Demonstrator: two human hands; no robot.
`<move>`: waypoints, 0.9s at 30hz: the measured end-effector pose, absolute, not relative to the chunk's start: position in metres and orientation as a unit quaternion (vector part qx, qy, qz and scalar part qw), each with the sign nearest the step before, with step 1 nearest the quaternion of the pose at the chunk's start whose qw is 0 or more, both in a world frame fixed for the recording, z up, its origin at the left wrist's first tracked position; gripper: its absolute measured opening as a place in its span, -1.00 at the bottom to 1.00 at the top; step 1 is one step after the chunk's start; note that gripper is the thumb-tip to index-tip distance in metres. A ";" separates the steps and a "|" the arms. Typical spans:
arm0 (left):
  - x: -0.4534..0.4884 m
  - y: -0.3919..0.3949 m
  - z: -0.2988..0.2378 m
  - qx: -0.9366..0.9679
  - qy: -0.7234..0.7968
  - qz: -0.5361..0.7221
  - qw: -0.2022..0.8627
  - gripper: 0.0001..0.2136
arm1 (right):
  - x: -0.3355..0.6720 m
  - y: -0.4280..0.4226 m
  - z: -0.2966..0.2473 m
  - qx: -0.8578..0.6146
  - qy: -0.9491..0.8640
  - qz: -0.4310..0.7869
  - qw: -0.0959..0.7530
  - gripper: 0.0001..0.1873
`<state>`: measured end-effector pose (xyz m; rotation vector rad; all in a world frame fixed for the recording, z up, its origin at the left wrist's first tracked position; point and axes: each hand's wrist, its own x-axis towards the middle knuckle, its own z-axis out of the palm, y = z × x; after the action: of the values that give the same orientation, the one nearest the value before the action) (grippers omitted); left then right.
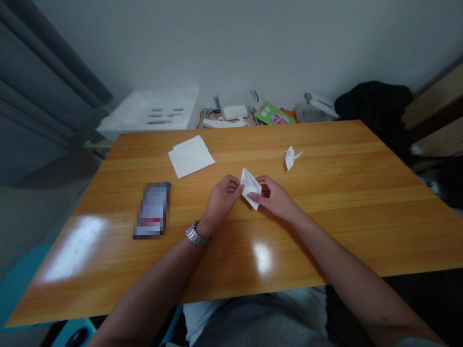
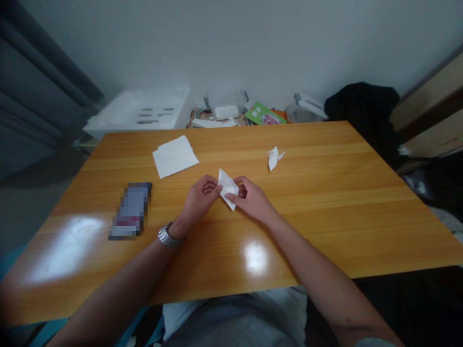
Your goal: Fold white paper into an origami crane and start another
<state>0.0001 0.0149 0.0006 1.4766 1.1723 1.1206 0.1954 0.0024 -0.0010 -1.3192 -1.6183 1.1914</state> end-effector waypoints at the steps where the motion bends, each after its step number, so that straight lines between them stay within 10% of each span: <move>1: 0.001 0.015 0.001 0.600 0.479 0.449 0.458 -0.85 | 0.196 0.003 -0.003 -0.516 -0.629 0.455 0.362 -0.56; 27: -0.002 0.013 0.002 0.680 0.476 0.388 0.401 -0.93 | 0.202 0.007 0.000 -0.532 -0.704 0.338 0.327 -0.69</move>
<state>-0.0017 0.0126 0.0017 1.7185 1.2040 0.9806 0.2023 0.0074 0.0002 -1.3939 -1.8438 0.8840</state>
